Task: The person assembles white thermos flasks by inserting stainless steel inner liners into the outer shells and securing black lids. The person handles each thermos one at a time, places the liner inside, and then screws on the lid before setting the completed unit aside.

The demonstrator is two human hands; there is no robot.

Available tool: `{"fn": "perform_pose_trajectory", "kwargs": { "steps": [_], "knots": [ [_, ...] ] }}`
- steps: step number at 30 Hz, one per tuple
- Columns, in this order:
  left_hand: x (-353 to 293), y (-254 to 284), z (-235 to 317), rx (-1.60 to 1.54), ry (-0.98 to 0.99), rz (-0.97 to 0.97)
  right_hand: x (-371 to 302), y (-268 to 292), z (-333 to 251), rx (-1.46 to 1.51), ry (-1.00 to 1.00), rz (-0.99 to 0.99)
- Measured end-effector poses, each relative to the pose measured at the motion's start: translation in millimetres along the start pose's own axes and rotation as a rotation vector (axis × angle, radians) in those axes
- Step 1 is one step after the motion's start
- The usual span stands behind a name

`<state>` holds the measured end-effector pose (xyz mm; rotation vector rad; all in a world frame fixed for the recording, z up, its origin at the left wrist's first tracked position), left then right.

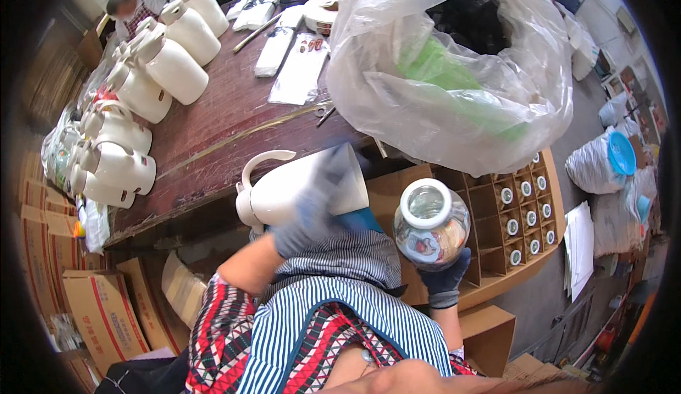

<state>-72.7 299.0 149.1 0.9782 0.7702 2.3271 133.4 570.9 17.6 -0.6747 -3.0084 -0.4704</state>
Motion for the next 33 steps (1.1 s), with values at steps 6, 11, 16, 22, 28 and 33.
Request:
{"fn": "perform_pose_trajectory", "kwargs": {
  "steps": [6, 11, 16, 22, 28, 33],
  "knots": [
    [-97, 51, -126, 0.524, 0.59, -0.062, 39, 11, 88, 0.933, -0.452, -0.12],
    [-96, 56, -80, 0.544, 0.531, -0.007, 72, 22, 112, 0.64, -0.359, -0.16],
    [-158, 84, -117, 0.376, 0.751, -0.006, 86, 2, 50, 0.617, -0.254, -0.376],
    [-137, 78, -97, -0.081, 0.959, 0.053, 79, -31, 25, 0.555, -0.445, -0.543],
    [-86, 68, -49, -0.281, 0.901, 0.04, 80, -57, -20, 0.386, -0.358, -0.664],
    [-90, 57, -49, -0.372, 0.965, 0.095, 72, -66, -8, 0.409, -0.354, -0.596]
  ]
}}
Point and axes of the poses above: each hand's wrist, its own x-axis towards the middle knuckle, its own y-axis out of the back of the hand, z = x × y, the point moved 2 cm from there along x, towards the middle knuckle, and after that the axes turned 10 degrees about x, right-handed, at the moved point
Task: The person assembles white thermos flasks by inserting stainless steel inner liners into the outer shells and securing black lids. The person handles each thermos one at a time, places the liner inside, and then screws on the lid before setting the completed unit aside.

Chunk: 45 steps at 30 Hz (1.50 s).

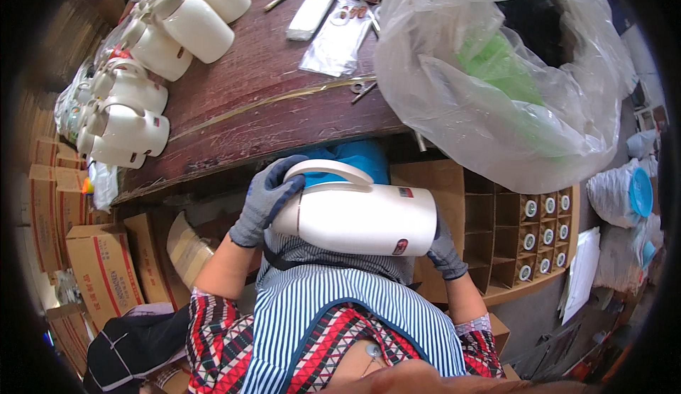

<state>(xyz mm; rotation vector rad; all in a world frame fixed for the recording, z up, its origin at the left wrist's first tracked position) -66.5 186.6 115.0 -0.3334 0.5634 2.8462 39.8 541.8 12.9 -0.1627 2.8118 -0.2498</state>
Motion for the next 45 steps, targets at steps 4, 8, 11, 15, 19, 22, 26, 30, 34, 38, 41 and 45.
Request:
{"fn": "perform_pose_trajectory", "kwargs": {
  "steps": [4, 8, 11, 15, 19, 22, 26, 30, 34, 38, 41, 45],
  "knots": [
    [1, 1, -6, -0.086, -0.033, -0.043, -5, 1, -4, -0.11, 0.042, -0.066],
    [2, -6, -9, -0.093, 0.008, -0.043, -9, 6, -5, -0.074, 0.115, -0.097],
    [3, -8, -5, -0.074, 0.059, -0.036, -9, 9, 0, -0.121, 0.186, -0.047],
    [4, -12, -3, -0.07, 0.057, -0.059, -11, 12, -6, -0.184, 0.178, -0.066],
    [9, -19, -7, -0.05, 0.075, -0.057, -15, 19, 17, -0.181, 0.195, -0.045],
    [11, -18, -9, -0.108, 0.062, -0.072, -17, 17, 22, -0.214, 0.181, -0.047],
    [8, -17, -11, -0.086, 0.065, -0.083, -19, 24, 5, 0.047, -0.087, -0.21],
    [9, -18, -15, -0.101, 0.067, -0.097, -17, 32, 5, -0.185, -0.051, -0.244],
    [5, -16, -20, -0.049, 0.055, -0.09, -16, 29, 7, -0.456, 0.008, -0.208],
    [3, -15, -23, -0.093, 0.027, -0.101, -25, 26, 11, -0.382, 0.013, -0.135],
    [5, -15, -17, -0.134, 0.049, -0.121, -32, 22, 3, -0.351, 0.031, -0.094],
    [7, -14, -20, -0.114, 0.042, -0.118, -32, 16, -2, -0.276, -0.011, -0.109]
  ]
}}
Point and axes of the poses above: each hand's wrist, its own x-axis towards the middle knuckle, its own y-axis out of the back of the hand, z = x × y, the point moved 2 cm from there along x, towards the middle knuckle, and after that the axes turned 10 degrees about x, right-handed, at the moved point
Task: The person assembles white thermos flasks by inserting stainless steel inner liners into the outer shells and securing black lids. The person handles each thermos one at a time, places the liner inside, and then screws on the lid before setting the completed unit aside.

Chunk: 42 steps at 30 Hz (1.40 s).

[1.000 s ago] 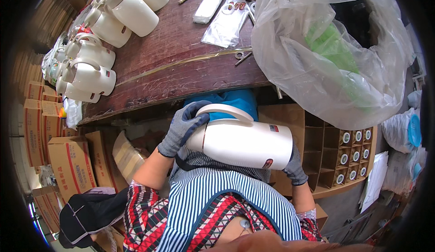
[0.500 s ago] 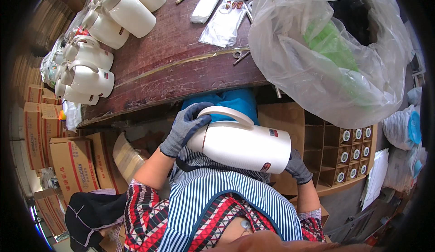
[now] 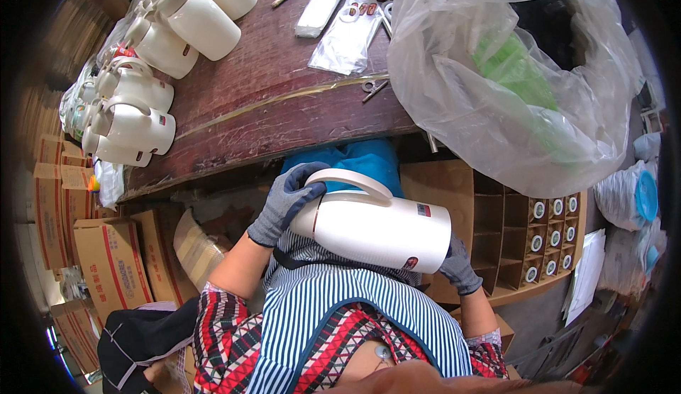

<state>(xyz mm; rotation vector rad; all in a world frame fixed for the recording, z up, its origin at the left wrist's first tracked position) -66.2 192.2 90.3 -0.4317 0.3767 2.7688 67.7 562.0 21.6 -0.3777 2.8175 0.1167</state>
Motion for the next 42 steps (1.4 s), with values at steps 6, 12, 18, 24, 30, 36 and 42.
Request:
{"fn": "perform_pose_trajectory", "kwargs": {
  "steps": [6, 12, 18, 24, 30, 36, 42],
  "knots": [
    [-1, -1, 7, 0.001, -0.052, -0.034, 11, 2, -15, -0.021, 0.025, -0.129],
    [-6, 4, 4, 0.023, -0.114, -0.082, 3, -7, -6, -0.159, 0.086, -0.114],
    [-9, 20, -54, 0.066, -0.027, 0.12, 3, -27, -17, -0.023, 0.024, 0.193],
    [13, 10, -48, -0.845, -0.274, 0.068, 34, -27, -271, -0.537, 0.641, 0.085],
    [72, -13, -27, -0.598, -0.147, 0.019, 68, -88, -348, -1.006, 1.145, -0.177],
    [79, -10, -48, -0.469, -0.075, 0.008, 231, 178, -325, -1.134, 0.104, 0.743],
    [124, -54, -36, -0.439, -0.128, -0.211, 309, 434, -209, -1.269, -0.057, 0.931]
  ]
}}
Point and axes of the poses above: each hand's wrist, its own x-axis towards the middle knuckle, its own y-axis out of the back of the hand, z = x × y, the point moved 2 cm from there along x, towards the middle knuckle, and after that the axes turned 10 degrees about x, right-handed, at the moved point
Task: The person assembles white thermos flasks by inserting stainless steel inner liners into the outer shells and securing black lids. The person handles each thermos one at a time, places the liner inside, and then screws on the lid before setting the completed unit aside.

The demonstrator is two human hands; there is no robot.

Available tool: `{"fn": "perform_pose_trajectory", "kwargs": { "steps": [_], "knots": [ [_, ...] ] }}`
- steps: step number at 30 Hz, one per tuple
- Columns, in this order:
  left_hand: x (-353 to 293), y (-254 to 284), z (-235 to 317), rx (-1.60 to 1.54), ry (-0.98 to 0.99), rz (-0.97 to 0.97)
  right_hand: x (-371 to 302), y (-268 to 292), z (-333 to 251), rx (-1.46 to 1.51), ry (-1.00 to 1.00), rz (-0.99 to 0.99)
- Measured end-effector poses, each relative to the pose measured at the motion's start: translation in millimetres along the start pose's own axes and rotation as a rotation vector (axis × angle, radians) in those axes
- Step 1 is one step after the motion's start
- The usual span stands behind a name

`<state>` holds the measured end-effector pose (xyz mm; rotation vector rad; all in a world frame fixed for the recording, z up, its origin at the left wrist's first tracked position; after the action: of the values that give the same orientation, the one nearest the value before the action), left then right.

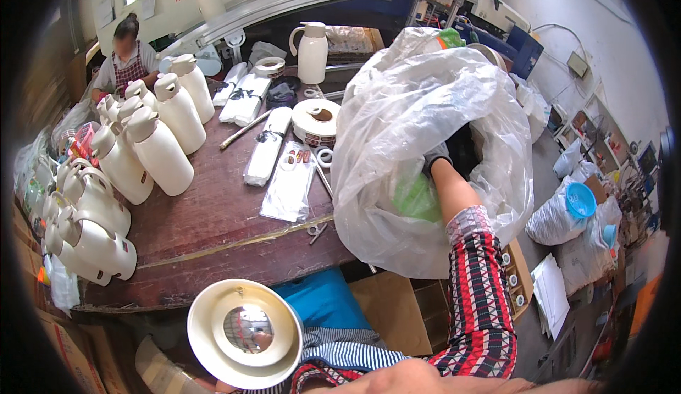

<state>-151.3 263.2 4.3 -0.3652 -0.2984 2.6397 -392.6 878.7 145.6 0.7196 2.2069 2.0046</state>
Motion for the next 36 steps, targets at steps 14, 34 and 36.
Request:
{"fn": "perform_pose_trajectory", "kwargs": {
  "steps": [14, 34, 36],
  "knots": [
    [-51, 61, -20, 0.105, -0.088, 0.203, -347, 171, -309, 0.633, 0.877, -0.216],
    [-72, 108, -43, -0.158, -0.103, 0.032, -455, 94, -441, 0.063, 1.345, -0.086],
    [-79, 100, -20, -0.333, -0.008, -0.014, -447, 80, -434, 0.095, 1.654, 0.181]
  ]
}}
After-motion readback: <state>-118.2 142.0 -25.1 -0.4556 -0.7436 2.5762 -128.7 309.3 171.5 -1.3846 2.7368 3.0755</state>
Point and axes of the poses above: each hand's wrist, its own x-axis towards the middle knuckle, its own y-axis out of the back of the hand, z = x × y, the point moved 2 cm from there along x, towards the middle knuckle, and after that the axes turned 10 degrees about x, right-handed, at the moved point
